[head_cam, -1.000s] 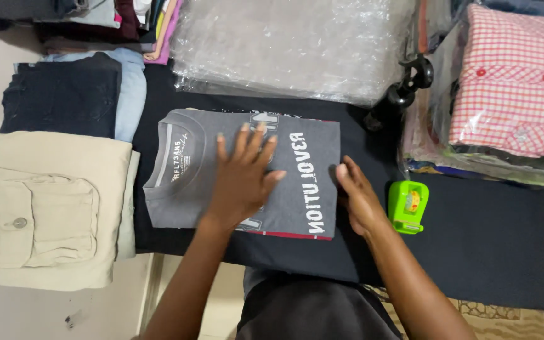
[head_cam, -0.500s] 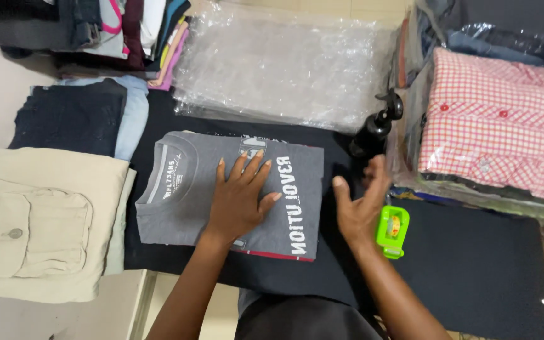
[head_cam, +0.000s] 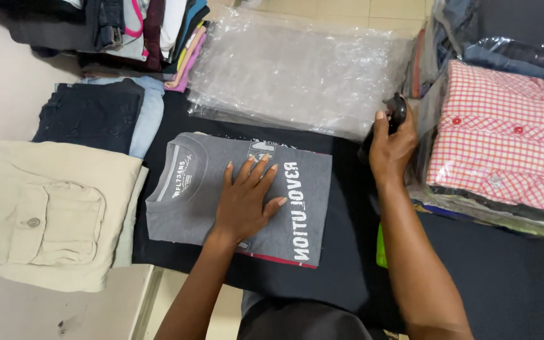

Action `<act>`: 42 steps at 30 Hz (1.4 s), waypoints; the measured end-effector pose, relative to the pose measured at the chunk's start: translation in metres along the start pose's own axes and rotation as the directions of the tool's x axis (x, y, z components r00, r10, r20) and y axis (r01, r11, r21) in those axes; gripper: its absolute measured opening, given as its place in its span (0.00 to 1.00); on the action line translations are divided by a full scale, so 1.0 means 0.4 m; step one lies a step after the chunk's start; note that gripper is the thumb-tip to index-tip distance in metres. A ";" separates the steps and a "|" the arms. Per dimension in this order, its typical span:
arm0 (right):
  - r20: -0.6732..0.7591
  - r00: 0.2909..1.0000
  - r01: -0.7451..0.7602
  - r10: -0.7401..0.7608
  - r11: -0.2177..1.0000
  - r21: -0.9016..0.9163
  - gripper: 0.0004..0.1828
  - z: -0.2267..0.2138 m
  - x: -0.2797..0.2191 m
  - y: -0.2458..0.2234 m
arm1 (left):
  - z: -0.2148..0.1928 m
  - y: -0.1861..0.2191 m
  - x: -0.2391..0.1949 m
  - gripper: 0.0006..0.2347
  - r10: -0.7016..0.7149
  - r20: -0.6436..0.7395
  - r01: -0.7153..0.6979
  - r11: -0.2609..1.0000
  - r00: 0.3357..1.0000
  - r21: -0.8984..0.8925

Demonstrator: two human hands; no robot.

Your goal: Spray folded t-shirts with a liquid and stack them on a workbench.

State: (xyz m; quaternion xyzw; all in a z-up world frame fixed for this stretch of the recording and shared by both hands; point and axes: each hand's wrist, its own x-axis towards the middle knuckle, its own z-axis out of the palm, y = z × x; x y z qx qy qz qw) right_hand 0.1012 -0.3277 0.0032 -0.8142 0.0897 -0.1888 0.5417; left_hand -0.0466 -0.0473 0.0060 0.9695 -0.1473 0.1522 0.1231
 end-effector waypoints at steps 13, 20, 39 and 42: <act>0.704 0.701 -0.069 -0.113 0.972 0.225 0.21 0.069 -0.078 -0.131 | 0.044 -0.016 -0.009 0.23 -0.112 -0.050 0.109 0.993 0.992 -0.048; 0.972 0.208 -0.121 -0.105 0.984 0.133 0.23 0.263 -0.095 -0.262 | 0.041 0.093 -0.079 0.25 -0.143 -0.057 0.139 0.987 0.988 -0.079; 0.996 0.090 0.314 -0.014 0.949 -0.015 0.17 0.387 -0.148 -0.351 | 0.048 0.133 -0.115 0.25 -0.157 -0.078 0.139 0.970 0.984 -0.199; 0.993 0.112 0.215 -0.034 0.977 0.009 0.18 0.318 -0.125 -0.299 | 0.052 0.132 -0.115 0.25 -0.164 -0.076 0.147 0.970 0.983 -0.194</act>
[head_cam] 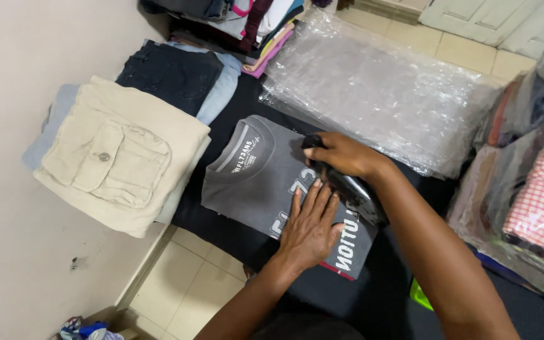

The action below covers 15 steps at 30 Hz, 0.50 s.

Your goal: Spray folded t-shirts with a liquid and stack them on a workbench.

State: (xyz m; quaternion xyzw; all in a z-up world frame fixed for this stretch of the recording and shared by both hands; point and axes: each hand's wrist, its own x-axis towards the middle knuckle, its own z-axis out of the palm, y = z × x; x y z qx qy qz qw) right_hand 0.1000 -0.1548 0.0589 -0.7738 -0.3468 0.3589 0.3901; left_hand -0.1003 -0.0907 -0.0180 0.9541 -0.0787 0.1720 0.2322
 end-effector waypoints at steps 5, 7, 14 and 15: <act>-0.040 0.998 -0.038 0.044 0.989 0.145 0.18 -0.018 -0.140 0.059 | -0.023 0.011 0.010 0.26 0.017 -0.002 -0.017 1.000 1.000 0.024; -0.055 0.998 -0.033 0.044 0.983 0.182 0.19 -0.019 -0.182 0.092 | -0.031 0.014 0.016 0.26 0.021 0.003 -0.021 0.999 1.000 0.024; -0.201 0.971 -0.112 0.125 0.991 0.077 0.18 0.013 -0.303 0.159 | -0.042 0.001 0.033 0.25 -0.022 0.085 0.020 1.000 0.996 0.016; -0.190 0.970 -0.131 0.152 0.985 0.115 0.20 0.020 -0.318 0.172 | -0.040 -0.005 0.032 0.24 -0.026 0.100 0.025 1.000 0.995 0.020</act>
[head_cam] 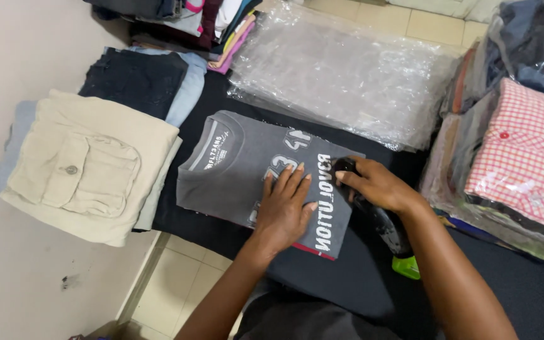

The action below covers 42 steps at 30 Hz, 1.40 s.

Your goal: Spray folded t-shirts with a liquid and stack them on a workbench.

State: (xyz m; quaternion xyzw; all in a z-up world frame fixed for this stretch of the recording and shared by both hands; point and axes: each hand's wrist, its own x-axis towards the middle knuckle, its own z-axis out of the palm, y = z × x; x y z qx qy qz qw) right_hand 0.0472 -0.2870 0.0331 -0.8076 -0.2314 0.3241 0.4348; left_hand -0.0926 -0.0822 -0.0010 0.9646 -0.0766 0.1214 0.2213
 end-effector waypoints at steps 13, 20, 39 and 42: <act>0.114 0.991 -0.090 0.074 0.986 0.138 0.27 0.140 -0.182 -0.017 | -0.019 -0.124 -0.139 0.26 0.048 -0.085 -0.041 0.996 0.995 0.077; 0.091 0.993 -0.075 0.074 0.997 0.012 0.24 0.169 -0.193 0.000 | -0.119 -0.269 -0.222 0.31 -0.055 -0.084 0.074 0.969 0.995 0.235; -0.060 0.980 -0.201 0.192 0.947 -0.250 0.28 0.294 -0.005 -0.287 | -0.213 -0.465 -0.329 0.15 -0.149 -0.278 0.183 0.978 0.949 0.100; -0.067 0.956 -0.294 0.286 0.929 -0.225 0.29 0.304 0.016 -0.297 | -0.234 -0.459 -0.329 0.18 -0.171 -0.290 0.176 0.984 0.942 -0.009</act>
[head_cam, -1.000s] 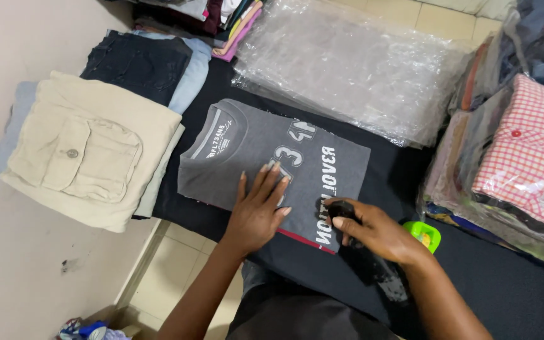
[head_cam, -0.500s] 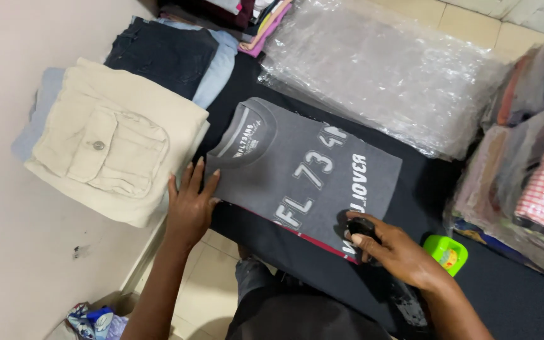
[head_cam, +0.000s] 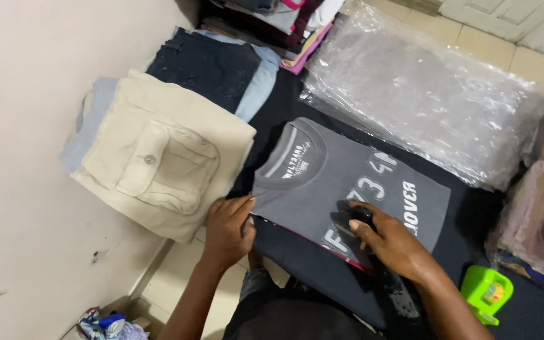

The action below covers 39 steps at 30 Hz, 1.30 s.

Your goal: Spray folded t-shirts with a liquid and stack them on a workbench.

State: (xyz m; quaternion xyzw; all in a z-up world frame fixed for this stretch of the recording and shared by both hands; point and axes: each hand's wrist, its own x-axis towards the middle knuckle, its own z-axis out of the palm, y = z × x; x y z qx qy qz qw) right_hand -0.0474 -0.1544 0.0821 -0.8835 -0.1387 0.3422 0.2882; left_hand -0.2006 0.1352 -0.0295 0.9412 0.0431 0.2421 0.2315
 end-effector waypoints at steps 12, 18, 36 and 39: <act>0.130 0.967 0.208 -0.221 0.972 0.107 0.32 0.083 0.125 -0.211 | 0.048 0.013 0.072 0.31 -0.459 0.150 0.464 0.712 0.876 -0.527; 0.197 0.938 0.303 -0.286 0.951 -0.064 0.31 0.184 0.193 -0.182 | 0.048 0.003 0.063 0.33 -0.451 0.120 0.441 0.725 0.885 -0.529; 0.018 0.975 0.203 -0.219 0.927 0.315 0.20 -0.040 0.372 -0.185 | 0.008 0.028 0.187 0.29 -0.362 0.096 0.374 0.871 0.927 -0.318; 0.036 0.970 0.214 -0.241 0.912 0.349 0.17 -0.038 0.426 -0.150 | 0.020 0.027 0.201 0.26 -0.298 0.063 0.304 0.922 0.952 -0.239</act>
